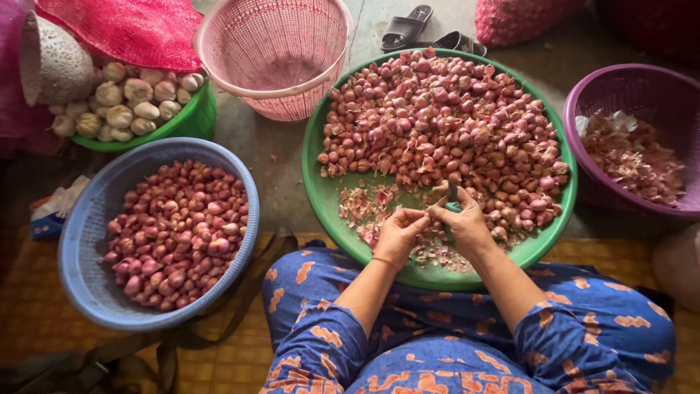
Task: The person sits cross-legged on the floor and peels the dry outer skins off shallots by hand, one at a time, dropping the peeled shallots onto a large green tray and letting the skins fall onto the tray. Baskets of unpeeled shallots and garlic sit beside them, and a basket holds discarded peels.
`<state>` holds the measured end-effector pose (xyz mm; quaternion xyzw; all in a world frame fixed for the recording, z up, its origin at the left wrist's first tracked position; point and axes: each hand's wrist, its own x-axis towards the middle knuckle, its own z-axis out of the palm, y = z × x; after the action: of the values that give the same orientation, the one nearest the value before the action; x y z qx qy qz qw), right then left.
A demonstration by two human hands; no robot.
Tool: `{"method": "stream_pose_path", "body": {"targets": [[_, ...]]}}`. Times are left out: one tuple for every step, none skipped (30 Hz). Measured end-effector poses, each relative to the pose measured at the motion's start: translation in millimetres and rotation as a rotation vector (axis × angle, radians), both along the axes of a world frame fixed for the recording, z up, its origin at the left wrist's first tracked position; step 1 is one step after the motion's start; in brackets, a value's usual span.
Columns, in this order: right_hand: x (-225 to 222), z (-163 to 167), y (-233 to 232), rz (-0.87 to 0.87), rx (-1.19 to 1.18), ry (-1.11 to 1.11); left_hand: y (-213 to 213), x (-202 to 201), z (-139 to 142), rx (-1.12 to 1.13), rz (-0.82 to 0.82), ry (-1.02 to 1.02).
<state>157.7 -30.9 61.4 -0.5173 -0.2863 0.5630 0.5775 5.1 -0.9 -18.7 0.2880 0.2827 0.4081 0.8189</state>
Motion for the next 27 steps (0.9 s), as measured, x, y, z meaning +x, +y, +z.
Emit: {"method": "stream_pose_path", "body": {"targets": [[-1.7,-0.6,-0.4,0.012,0.015,-0.047,-0.9,-1.3,0.0,-0.005,-0.007,0.003],[-3.2,-1.1,-0.6,0.024,0.031,-0.095,-1.5,-1.9,0.2,-0.008,-0.016,0.006],[-2.6,-0.6,0.9,0.034,0.049,-0.143,-0.8,-1.9,0.6,-0.010,-0.025,0.008],[-1.2,0.3,1.9,0.012,0.032,-0.169,-0.5,-2.4,1.4,-0.020,-0.035,-0.020],[0.5,1.2,2.4,-0.011,0.015,-0.195,0.1,-2.9,2.5,-0.030,-0.044,-0.048],[2.1,2.3,3.4,-0.032,-0.003,-0.221,0.7,-3.6,4.0,-0.040,-0.053,-0.076],[7.3,5.0,6.6,-0.068,0.092,-0.454,2.5,-4.1,5.9,-0.090,-0.037,-0.081],[14.5,8.8,10.2,-0.101,0.188,-0.685,4.4,-6.1,7.7,-0.142,-0.019,-0.085],[19.0,11.5,13.4,-0.135,0.285,-0.916,4.9,-8.5,9.0,-0.195,-0.004,-0.088],[20.1,13.1,17.7,-0.119,0.305,-1.062,5.5,-11.2,10.0,-0.210,-0.005,-0.099],[20.4,14.7,22.6,-0.103,0.325,-1.208,6.4,-13.5,10.3,-0.225,-0.008,-0.110],[18.8,15.7,26.8,-0.086,0.341,-1.354,6.5,-14.5,9.7,-0.242,-0.011,-0.120],[14.1,15.8,32.2,-0.063,0.293,-1.449,6.6,-14.5,8.2,-0.269,-0.003,-0.113],[6.9,15.4,38.7,-0.039,0.246,-1.542,6.6,-14.3,5.9,-0.294,0.008,-0.107],[0.2,15.5,45.8,-0.013,0.201,-1.634,8.1,-13.4,3.2,-0.317,0.022,-0.102],[-6.7,15.5,51.4,0.016,0.221,-1.635,8.9,-13.0,0.1,-0.304,0.020,-0.089],[-14.0,14.8,55.8,0.047,0.238,-1.635,8.9,-12.7,-3.1,-0.294,0.018,-0.076],[-19.4,14.6,58.9,0.078,0.255,-1.634,8.9,-13.0,-5.6,-0.285,0.016,-0.062],[-23.3,14.3,62.3,0.067,0.260,-1.680,9.8,-13.2,-6.7,-0.298,0.010,-0.111],[-27.3,13.6,65.8,0.057,0.263,-1.727,10.7,-13.7,-6.2,-0.311,0.005,-0.160],[-30.0,13.2,67.9,0.048,0.267,-1.774,11.1,-14.7,-6.3,-0.325,0.000,-0.211],[-30.4,12.2,68.0,0.068,0.257,-1.767,10.1,-16.4,-4.7,-0.347,0.001,-0.229],[-29.1,11.6,67.9,0.088,0.243,-1.760,9.5,-17.5,-1.7,-0.369,-0.001,-0.248],[-27.4,11.9,67.9,0.104,0.233,-1.757,9.1,-17.9,2.1,-0.388,-0.003,-0.269],[-25.3,12.3,67.1,0.086,0.257,-1.745,8.0,-18.4,6.0,-0.393,0.005,-0.285],[-22.1,12.6,65.1,0.066,0.279,-1.732,6.5,-19.0,9.7,-0.398,0.012,-0.298],[-18.4,12.7,63.5,0.046,0.304,-1.718,6.2,-19.1,12.7,-0.402,0.019,-0.312]]}}
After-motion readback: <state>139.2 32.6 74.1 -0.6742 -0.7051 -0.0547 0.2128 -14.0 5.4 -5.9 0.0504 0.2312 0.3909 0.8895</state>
